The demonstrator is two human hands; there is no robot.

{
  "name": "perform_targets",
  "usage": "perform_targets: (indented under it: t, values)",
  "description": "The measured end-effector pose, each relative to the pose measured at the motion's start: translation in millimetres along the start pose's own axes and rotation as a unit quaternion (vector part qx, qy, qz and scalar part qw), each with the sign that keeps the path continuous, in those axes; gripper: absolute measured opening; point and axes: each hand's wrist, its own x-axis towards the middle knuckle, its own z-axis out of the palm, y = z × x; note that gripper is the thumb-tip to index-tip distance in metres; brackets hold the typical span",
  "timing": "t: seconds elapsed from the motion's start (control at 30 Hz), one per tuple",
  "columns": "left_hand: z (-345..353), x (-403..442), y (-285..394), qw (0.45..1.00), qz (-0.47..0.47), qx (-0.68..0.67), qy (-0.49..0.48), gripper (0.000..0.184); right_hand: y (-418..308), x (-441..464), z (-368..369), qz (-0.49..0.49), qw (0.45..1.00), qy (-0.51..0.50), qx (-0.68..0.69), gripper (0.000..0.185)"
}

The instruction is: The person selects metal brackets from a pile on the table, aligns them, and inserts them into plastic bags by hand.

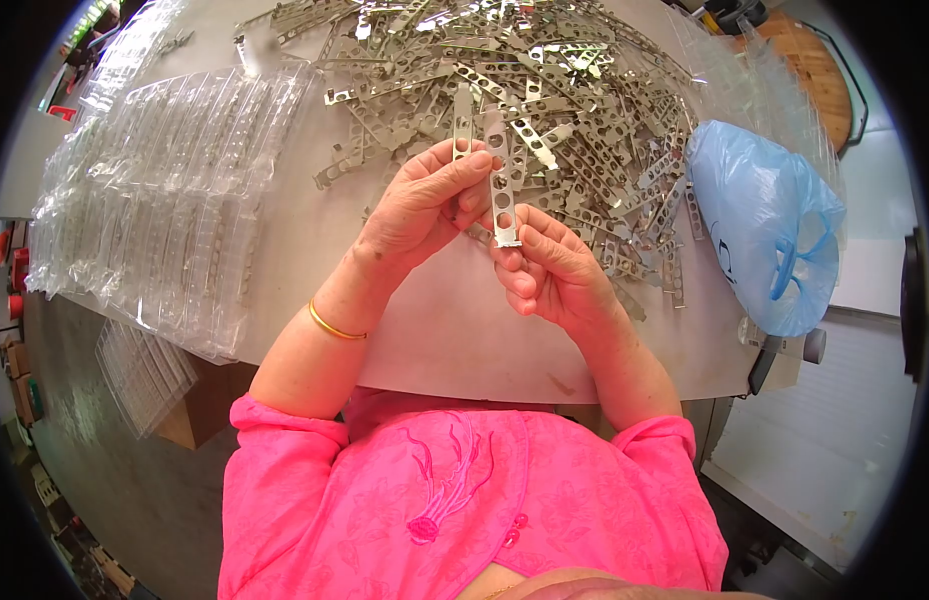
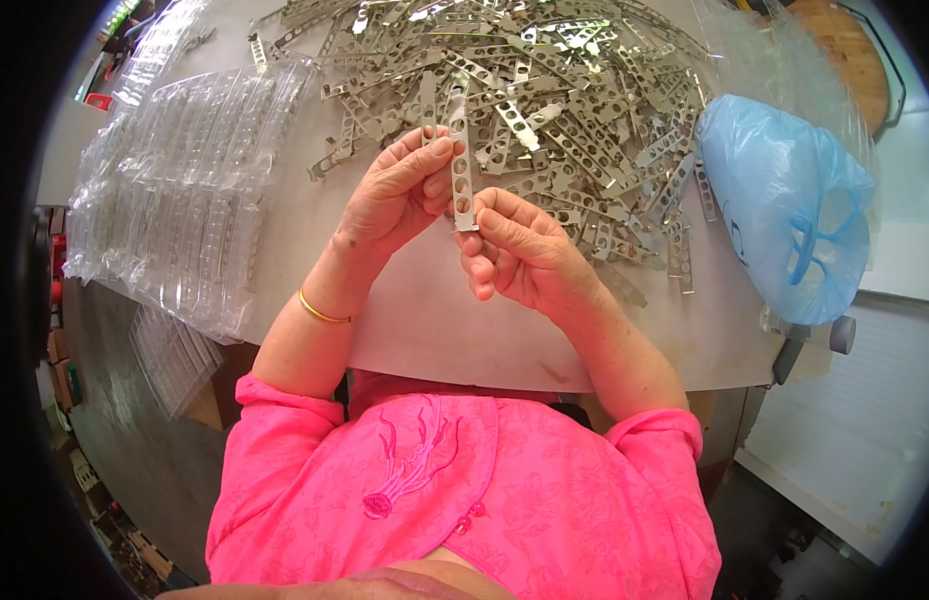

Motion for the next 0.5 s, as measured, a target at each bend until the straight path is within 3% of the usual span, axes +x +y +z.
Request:
perform_targets:
  t: [0.5]
  values:
    - [-0.2,-1.1,1.7,1.000,-0.009,0.011,-0.011,0.016,3.7,2.3,0.4,-0.029,0.998,-0.001,-0.059,0.017]
